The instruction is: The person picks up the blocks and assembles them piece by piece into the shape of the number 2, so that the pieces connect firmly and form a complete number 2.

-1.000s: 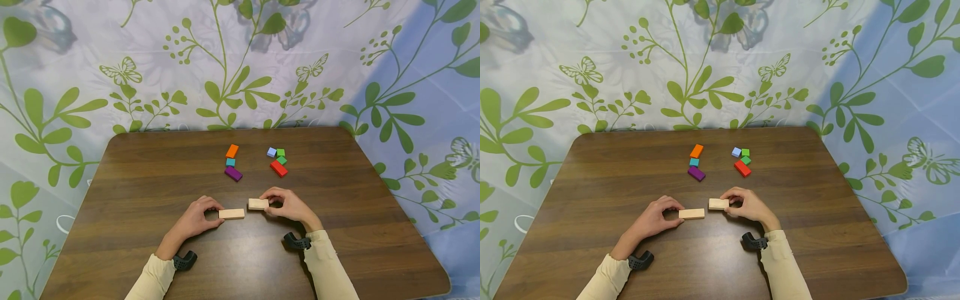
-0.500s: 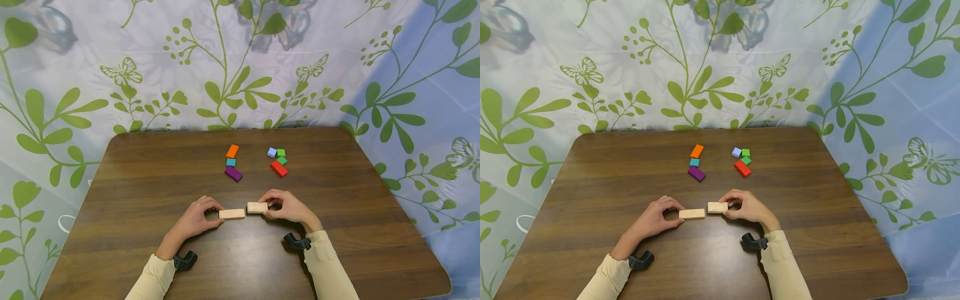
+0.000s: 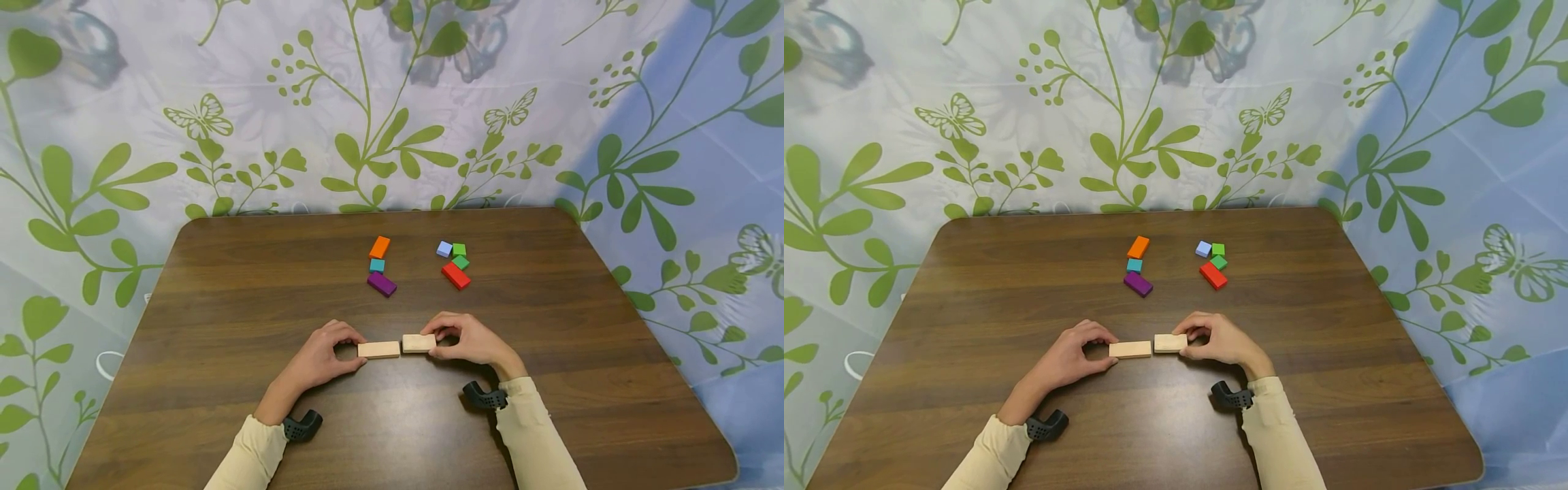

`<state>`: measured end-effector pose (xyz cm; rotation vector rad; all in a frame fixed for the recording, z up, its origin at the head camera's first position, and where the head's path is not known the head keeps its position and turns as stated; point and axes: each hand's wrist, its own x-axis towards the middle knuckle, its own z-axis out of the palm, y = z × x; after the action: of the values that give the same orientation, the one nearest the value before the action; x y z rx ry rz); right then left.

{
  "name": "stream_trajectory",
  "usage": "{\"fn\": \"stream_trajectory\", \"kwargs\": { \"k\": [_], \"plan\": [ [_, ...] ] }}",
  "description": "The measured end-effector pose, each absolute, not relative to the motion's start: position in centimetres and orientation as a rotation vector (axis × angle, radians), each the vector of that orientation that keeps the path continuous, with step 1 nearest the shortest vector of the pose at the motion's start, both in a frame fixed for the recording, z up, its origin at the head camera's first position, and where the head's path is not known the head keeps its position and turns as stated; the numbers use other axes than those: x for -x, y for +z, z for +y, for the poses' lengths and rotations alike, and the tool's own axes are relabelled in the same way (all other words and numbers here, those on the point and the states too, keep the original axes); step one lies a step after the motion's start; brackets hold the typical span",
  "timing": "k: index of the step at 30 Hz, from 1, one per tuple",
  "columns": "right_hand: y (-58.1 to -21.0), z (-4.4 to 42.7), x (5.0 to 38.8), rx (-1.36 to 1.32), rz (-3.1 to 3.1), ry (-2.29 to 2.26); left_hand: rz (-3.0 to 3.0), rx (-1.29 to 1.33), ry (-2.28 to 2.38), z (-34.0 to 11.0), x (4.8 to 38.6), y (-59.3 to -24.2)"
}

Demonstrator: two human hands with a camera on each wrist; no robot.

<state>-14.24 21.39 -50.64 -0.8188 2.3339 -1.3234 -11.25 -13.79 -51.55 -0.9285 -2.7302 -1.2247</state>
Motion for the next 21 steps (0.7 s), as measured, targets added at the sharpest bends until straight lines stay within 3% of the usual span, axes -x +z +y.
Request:
{"fn": "stream_trajectory", "kwargs": {
  "k": [21],
  "plan": [
    [-50.81, 21.32, 14.17, 0.836, 2.349, -1.262, -2.741, 0.926, -1.221, -13.81, 11.18, -51.48]
  ]
}}
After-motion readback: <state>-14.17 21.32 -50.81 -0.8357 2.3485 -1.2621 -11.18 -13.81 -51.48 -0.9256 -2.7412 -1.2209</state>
